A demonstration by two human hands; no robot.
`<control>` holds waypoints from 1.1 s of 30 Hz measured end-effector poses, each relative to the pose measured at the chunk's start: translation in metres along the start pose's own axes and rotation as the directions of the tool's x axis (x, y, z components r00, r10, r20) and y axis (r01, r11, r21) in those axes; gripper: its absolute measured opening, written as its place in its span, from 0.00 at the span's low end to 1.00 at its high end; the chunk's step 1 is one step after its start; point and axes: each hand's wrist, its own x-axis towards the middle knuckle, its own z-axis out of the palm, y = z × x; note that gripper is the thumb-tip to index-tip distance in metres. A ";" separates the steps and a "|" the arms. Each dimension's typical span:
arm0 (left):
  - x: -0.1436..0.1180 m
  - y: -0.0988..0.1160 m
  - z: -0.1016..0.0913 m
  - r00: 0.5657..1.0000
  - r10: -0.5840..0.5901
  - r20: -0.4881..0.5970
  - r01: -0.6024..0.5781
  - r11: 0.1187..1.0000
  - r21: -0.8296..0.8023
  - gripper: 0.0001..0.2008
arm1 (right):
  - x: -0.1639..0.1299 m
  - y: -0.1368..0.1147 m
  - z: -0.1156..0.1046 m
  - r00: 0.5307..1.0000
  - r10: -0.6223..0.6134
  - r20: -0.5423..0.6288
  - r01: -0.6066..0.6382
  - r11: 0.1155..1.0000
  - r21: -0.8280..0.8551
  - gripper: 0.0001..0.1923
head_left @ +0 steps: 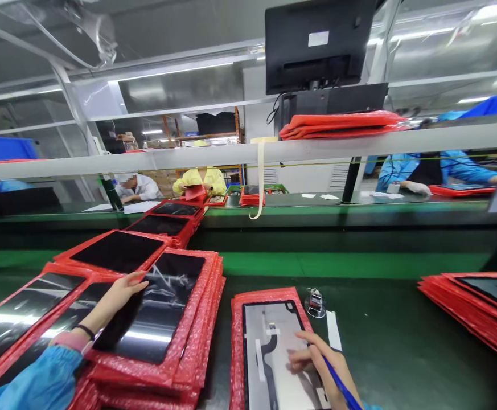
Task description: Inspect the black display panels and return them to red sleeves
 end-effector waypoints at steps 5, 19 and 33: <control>-0.011 0.011 0.020 0.991 0.135 -0.015 -0.134 0.990 0.039 0.22 | -0.007 -0.013 0.003 0.992 0.093 0.089 -0.110 0.973 0.205 0.24; -0.175 -0.014 0.176 0.794 -0.178 0.582 0.427 0.844 -0.324 0.19 | -0.019 0.007 0.001 1.000 0.009 -0.019 -0.017 0.880 -0.475 0.18; -0.170 0.023 0.174 0.703 -0.334 0.627 0.644 0.673 -0.364 0.15 | -0.019 0.009 0.001 0.999 0.042 0.020 -0.033 0.942 -0.334 0.17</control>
